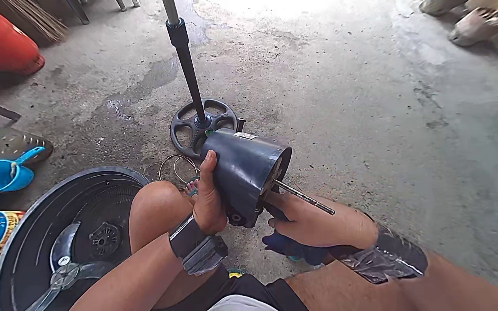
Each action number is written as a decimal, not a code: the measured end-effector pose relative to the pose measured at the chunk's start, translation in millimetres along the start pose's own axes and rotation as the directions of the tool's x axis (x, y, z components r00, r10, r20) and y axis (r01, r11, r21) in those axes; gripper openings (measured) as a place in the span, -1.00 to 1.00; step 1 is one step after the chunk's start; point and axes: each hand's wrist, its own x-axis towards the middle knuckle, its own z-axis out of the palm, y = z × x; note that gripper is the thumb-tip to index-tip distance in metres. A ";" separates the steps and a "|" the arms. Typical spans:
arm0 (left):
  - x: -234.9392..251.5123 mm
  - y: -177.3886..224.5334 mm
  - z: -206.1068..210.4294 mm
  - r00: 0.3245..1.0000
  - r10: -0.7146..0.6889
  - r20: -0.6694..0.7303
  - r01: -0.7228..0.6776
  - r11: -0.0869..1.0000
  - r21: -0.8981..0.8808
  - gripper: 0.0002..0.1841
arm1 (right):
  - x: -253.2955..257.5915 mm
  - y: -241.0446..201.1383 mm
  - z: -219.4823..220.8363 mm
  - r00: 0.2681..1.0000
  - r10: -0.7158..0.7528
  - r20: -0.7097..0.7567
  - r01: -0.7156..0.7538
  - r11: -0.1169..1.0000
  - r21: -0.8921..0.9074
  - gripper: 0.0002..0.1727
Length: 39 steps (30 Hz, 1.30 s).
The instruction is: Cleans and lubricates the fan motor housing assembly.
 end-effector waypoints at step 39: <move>16.4 7.5 11.1 0.965 0.254 0.060 -0.244 0.960 -0.136 -0.38 | -9.9 -37.1 21.7 0.638 -0.579 -0.507 0.015 0.668 -0.744 -0.65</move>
